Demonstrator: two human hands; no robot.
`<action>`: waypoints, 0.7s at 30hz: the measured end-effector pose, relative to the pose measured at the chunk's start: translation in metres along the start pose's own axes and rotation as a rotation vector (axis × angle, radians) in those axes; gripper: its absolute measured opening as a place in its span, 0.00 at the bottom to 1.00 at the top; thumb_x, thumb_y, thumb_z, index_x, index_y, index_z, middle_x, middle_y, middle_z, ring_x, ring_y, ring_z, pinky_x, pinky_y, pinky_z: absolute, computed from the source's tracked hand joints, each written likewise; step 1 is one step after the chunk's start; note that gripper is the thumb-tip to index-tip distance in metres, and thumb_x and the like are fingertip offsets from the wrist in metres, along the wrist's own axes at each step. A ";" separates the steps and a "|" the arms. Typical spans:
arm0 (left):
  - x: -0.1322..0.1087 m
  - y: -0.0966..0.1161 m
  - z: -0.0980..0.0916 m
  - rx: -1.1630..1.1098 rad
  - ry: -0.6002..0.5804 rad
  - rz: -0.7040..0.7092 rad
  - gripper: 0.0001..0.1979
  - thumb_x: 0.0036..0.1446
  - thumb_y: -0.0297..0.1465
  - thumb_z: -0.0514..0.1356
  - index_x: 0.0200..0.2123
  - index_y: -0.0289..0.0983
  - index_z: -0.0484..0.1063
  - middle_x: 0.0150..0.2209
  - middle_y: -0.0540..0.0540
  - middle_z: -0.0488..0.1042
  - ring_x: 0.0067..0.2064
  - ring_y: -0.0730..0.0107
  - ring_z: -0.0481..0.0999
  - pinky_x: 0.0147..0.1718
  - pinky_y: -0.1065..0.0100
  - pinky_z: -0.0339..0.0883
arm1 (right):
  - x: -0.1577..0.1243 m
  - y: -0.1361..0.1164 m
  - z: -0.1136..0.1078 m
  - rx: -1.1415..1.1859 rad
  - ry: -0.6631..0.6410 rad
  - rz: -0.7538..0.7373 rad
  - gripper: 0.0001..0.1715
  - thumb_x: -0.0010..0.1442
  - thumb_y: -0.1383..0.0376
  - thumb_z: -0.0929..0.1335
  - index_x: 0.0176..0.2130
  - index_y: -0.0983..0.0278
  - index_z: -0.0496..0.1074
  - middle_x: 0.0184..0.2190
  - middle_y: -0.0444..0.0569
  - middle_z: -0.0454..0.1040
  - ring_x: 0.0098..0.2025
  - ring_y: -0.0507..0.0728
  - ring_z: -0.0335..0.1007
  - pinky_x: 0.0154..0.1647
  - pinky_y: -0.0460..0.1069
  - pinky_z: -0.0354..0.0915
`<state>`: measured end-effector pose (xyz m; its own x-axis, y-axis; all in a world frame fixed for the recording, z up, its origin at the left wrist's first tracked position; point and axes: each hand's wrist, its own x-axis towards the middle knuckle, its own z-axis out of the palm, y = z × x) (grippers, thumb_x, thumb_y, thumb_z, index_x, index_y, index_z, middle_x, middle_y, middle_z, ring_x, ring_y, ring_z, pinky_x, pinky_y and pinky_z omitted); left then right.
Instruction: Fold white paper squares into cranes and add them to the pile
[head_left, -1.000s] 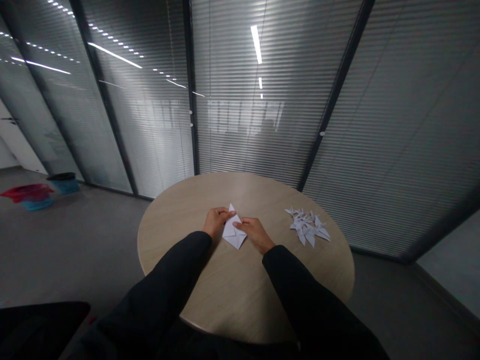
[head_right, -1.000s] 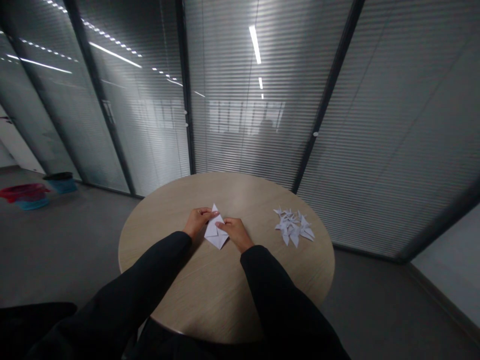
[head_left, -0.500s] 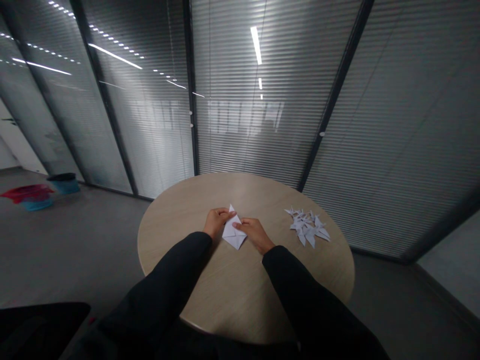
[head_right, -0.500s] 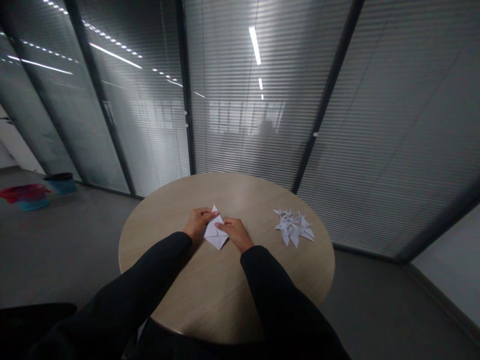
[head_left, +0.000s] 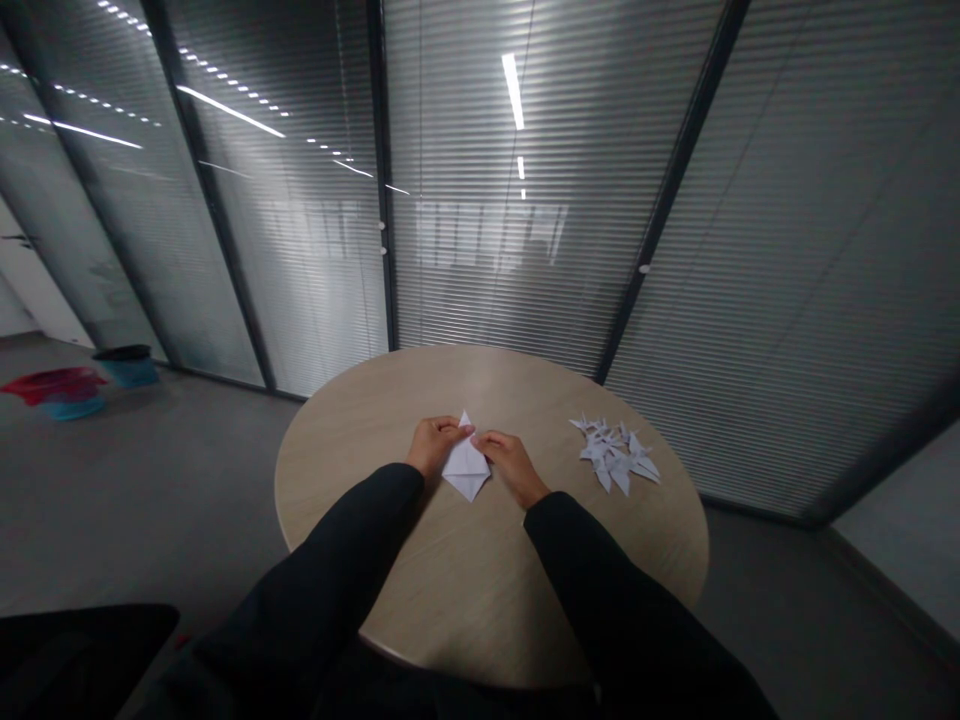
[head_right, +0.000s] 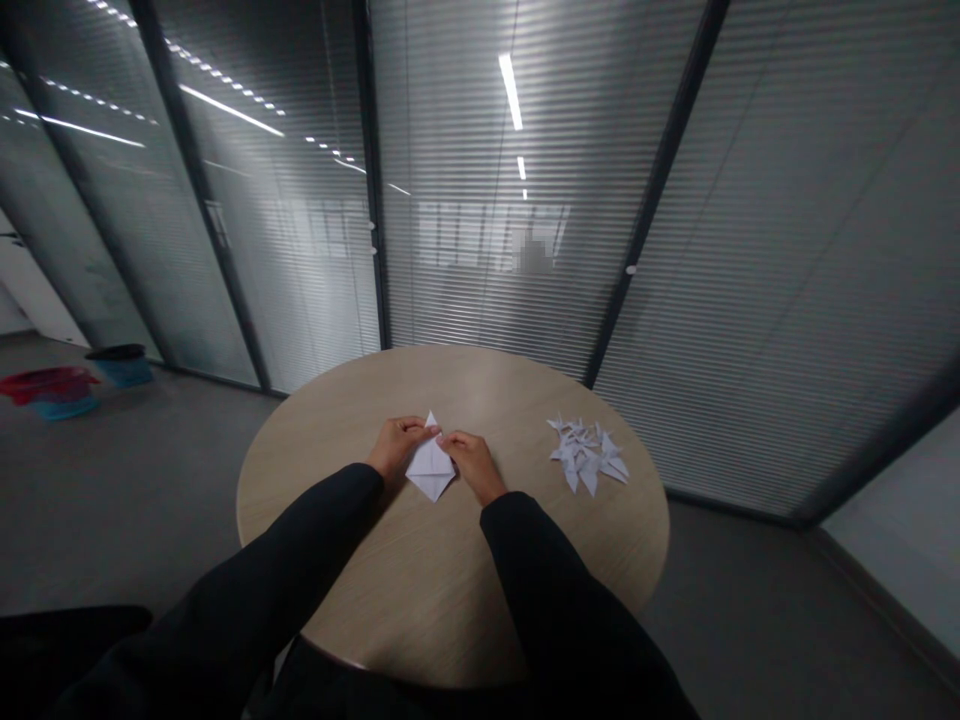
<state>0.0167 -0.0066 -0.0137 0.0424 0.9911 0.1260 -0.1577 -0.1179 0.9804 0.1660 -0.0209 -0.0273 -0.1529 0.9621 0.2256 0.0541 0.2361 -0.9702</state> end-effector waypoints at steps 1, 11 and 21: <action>0.000 0.000 0.000 0.001 0.006 0.003 0.18 0.31 0.40 0.73 0.21 0.32 0.75 0.19 0.46 0.73 0.18 0.73 0.68 0.18 0.72 0.56 | 0.000 0.000 0.000 -0.004 0.001 -0.005 0.19 0.48 0.51 0.71 0.26 0.65 0.73 0.24 0.46 0.73 0.30 0.55 0.66 0.32 0.49 0.59; -0.003 -0.002 0.003 -0.083 0.060 -0.010 0.16 0.32 0.36 0.72 0.24 0.31 0.76 0.21 0.46 0.75 0.20 0.73 0.70 0.21 0.71 0.60 | 0.003 0.004 0.003 -0.018 0.007 -0.067 0.15 0.48 0.55 0.70 0.25 0.65 0.74 0.24 0.45 0.72 0.28 0.53 0.65 0.32 0.48 0.59; -0.004 -0.002 0.004 -0.201 0.153 0.032 0.14 0.39 0.37 0.69 0.28 0.34 0.72 0.21 0.46 0.76 0.21 0.69 0.73 0.22 0.70 0.64 | 0.000 -0.001 0.010 -0.033 -0.050 -0.069 0.14 0.48 0.56 0.70 0.24 0.65 0.72 0.22 0.43 0.70 0.26 0.52 0.63 0.29 0.47 0.56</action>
<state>0.0204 -0.0105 -0.0159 -0.1135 0.9867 0.1167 -0.3501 -0.1496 0.9247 0.1560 -0.0229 -0.0268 -0.2062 0.9356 0.2868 0.0736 0.3071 -0.9488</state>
